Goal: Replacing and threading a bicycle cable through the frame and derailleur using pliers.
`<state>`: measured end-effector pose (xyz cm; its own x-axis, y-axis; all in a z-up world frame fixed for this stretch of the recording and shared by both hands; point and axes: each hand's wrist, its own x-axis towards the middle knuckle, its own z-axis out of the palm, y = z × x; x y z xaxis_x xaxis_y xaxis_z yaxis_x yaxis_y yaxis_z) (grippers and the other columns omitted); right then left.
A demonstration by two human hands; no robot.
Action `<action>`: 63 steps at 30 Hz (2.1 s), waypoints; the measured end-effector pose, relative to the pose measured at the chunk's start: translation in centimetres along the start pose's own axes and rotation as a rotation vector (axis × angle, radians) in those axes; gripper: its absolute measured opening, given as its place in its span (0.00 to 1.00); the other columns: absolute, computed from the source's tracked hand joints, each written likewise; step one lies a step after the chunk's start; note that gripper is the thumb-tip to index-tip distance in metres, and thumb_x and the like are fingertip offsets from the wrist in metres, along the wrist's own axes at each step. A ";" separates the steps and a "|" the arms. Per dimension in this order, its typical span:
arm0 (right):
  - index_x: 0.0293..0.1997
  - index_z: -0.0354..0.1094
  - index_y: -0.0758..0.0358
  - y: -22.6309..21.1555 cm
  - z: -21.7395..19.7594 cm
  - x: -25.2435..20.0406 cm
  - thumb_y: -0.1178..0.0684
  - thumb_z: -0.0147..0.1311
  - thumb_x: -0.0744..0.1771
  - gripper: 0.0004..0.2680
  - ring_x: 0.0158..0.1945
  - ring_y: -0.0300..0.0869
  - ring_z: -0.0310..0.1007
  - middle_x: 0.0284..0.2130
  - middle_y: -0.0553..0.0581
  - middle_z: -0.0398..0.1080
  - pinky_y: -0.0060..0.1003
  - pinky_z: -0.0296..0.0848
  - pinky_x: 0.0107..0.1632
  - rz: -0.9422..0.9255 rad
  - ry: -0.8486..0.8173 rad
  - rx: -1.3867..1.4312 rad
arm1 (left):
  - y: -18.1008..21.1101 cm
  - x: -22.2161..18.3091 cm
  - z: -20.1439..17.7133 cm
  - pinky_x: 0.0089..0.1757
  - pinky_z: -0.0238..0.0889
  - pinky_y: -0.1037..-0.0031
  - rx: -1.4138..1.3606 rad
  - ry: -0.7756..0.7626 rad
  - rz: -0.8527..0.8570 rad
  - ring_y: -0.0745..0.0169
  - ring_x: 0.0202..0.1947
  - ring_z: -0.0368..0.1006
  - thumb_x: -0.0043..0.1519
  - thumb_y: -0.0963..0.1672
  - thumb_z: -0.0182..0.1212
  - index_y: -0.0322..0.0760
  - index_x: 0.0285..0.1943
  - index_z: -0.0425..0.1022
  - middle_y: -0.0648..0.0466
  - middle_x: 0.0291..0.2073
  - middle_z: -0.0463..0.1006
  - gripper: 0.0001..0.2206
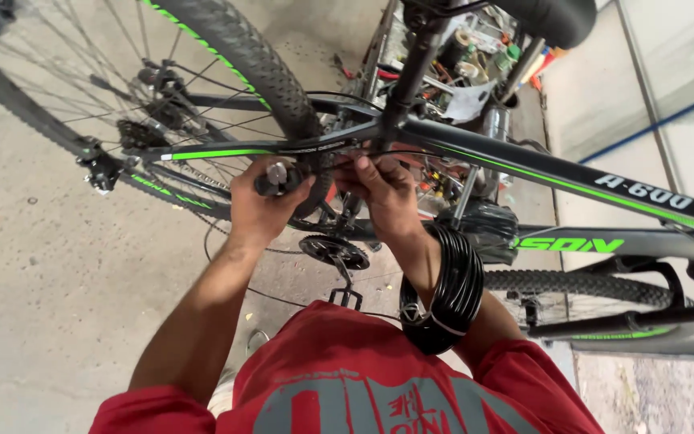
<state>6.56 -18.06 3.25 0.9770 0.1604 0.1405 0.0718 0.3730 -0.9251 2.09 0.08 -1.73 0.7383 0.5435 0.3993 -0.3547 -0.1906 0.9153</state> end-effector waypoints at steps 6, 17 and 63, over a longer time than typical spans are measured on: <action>0.44 0.75 0.74 -0.2 0.5 0.1 0.55 0.62 0.69 0.09 0.40 0.56 0.85 0.37 0.72 0.80 0.51 0.86 0.44 -0.050 0.024 -0.048 | 1.0 -0.5 -0.3 0.34 0.74 0.68 0.018 0.091 0.138 0.50 0.29 0.82 0.49 0.39 0.84 0.38 0.37 0.79 0.46 0.25 0.82 0.14; 0.41 0.74 0.75 -1.2 0.4 0.2 0.54 0.61 0.69 0.09 0.40 0.60 0.84 0.35 0.73 0.80 0.57 0.85 0.43 -0.084 0.024 -0.136 | -1.0 0.0 0.8 0.35 0.68 0.78 -0.098 0.158 0.113 0.70 0.30 0.74 0.50 0.38 0.81 0.38 0.35 0.78 0.49 0.23 0.80 0.13; 0.34 0.68 0.56 -4.8 4.8 -1.5 0.48 0.47 0.70 0.09 0.34 0.49 0.72 0.27 0.52 0.65 0.42 0.71 0.37 -1.068 -0.830 -1.591 | 8.2 -2.8 -6.7 0.46 0.72 0.62 0.089 -0.234 -0.045 0.45 0.46 0.82 0.46 0.44 0.82 0.44 0.38 0.80 0.48 0.35 0.85 0.15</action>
<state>3.77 -15.70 9.23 0.1791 0.9107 0.3722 0.9297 -0.2804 0.2387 -6.70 2.44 4.37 0.8685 0.3515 0.3494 -0.2737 -0.2475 0.9294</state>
